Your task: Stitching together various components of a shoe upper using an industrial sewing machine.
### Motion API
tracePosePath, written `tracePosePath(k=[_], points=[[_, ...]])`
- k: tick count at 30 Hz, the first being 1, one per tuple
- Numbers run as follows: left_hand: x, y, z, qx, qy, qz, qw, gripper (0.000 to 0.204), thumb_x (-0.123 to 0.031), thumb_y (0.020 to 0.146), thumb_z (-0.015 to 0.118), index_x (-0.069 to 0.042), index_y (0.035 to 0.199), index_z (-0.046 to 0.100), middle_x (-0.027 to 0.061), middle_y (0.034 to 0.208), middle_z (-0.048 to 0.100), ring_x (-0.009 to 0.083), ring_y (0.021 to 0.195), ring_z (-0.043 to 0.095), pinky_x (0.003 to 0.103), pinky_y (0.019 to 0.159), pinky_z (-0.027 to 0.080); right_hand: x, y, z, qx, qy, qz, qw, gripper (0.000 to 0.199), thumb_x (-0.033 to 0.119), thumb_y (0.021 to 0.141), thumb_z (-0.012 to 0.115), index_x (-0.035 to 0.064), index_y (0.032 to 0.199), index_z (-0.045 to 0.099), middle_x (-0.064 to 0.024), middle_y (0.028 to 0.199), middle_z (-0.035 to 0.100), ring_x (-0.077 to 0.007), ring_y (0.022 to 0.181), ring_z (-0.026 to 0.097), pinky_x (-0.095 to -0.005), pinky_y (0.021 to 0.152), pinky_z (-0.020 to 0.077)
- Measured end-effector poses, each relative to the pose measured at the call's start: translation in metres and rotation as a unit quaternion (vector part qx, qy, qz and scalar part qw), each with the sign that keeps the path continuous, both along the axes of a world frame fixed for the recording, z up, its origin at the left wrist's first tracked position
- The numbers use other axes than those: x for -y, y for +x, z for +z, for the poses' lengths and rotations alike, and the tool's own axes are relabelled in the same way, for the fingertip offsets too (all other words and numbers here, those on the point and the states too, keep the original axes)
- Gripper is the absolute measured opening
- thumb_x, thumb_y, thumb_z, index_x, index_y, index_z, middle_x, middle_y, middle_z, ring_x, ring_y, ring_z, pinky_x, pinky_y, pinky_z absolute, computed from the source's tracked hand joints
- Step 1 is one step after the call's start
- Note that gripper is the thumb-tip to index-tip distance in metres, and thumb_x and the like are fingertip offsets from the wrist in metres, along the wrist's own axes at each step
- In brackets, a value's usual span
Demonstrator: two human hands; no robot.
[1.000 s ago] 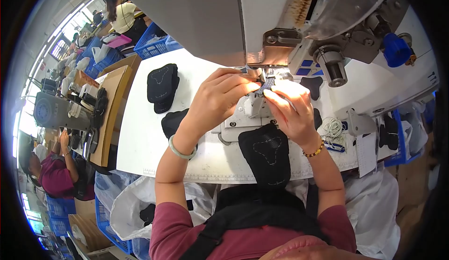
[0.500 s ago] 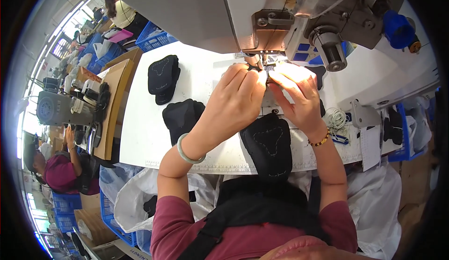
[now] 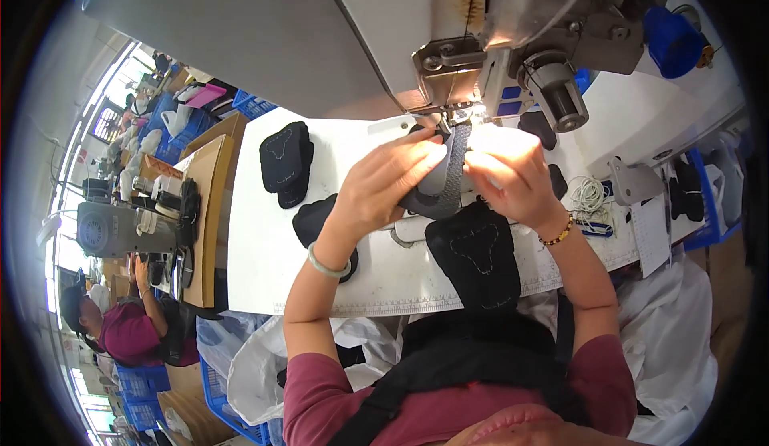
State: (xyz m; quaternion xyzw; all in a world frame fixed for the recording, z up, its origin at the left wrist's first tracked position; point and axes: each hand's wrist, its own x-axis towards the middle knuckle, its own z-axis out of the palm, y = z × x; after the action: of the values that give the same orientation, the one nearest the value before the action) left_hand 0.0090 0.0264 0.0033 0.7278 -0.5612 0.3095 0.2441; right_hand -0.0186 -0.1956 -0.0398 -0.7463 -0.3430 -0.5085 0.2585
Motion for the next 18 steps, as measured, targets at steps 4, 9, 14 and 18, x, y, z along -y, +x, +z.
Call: tracePosePath(k=[4, 9, 14, 18], points=[[0.0, -0.01, 0.004, 0.013, 0.002, 0.016, 1.0, 0.061, 0.003, 0.049, 0.06, 0.001, 0.11, 0.056, 0.0138, 0.112, 0.06, 0.0322, 0.108, 0.059, 0.039, 0.083, 0.052, -0.006, -0.011, 0.0, 0.036, -0.07, 0.018, 0.997, 0.032, 0.01, 0.076, 0.067, 0.0114, 0.107, 0.06, -0.0014, 0.109, 0.057, -0.0181, 0.101, 0.056, -0.0334, 0.086, 0.0447], [0.002, -0.021, 0.005, 0.01, 0.004, 0.075, 0.997, 0.054, 0.003, 0.054, 0.06, 0.003, 0.108, 0.057, 0.0142, 0.108, 0.06, 0.0308, 0.101, 0.061, 0.037, 0.081, 0.052, -0.008, -0.016, 0.006, 0.039, -0.074, 0.038, 0.996, 0.028, 0.008, 0.074, 0.066, 0.0097, 0.102, 0.061, -0.002, 0.108, 0.058, -0.0185, 0.1, 0.058, -0.0317, 0.084, 0.0458], [0.022, -0.041, 0.006, 0.043, 0.014, 0.155, 0.987, 0.048, 0.003, 0.059, 0.057, 0.008, 0.107, 0.056, 0.0178, 0.105, 0.058, 0.0312, 0.1, 0.06, 0.036, 0.084, 0.051, 0.001, -0.014, 0.016, 0.02, -0.061, 0.069, 0.996, 0.029, 0.005, 0.071, 0.07, 0.0083, 0.098, 0.059, -0.0033, 0.106, 0.06, -0.0209, 0.095, 0.06, -0.0323, 0.081, 0.046], [0.03, -0.043, -0.004, 0.05, -0.014, 0.198, 0.979, 0.049, 0.005, 0.059, 0.055, 0.009, 0.107, 0.056, 0.0192, 0.109, 0.056, 0.0336, 0.104, 0.058, 0.038, 0.087, 0.048, 0.009, -0.011, 0.021, 0.002, -0.045, 0.088, 0.995, 0.026, 0.003, 0.073, 0.07, 0.0065, 0.096, 0.058, -0.0043, 0.102, 0.063, -0.0215, 0.09, 0.061, -0.0324, 0.078, 0.0462]])
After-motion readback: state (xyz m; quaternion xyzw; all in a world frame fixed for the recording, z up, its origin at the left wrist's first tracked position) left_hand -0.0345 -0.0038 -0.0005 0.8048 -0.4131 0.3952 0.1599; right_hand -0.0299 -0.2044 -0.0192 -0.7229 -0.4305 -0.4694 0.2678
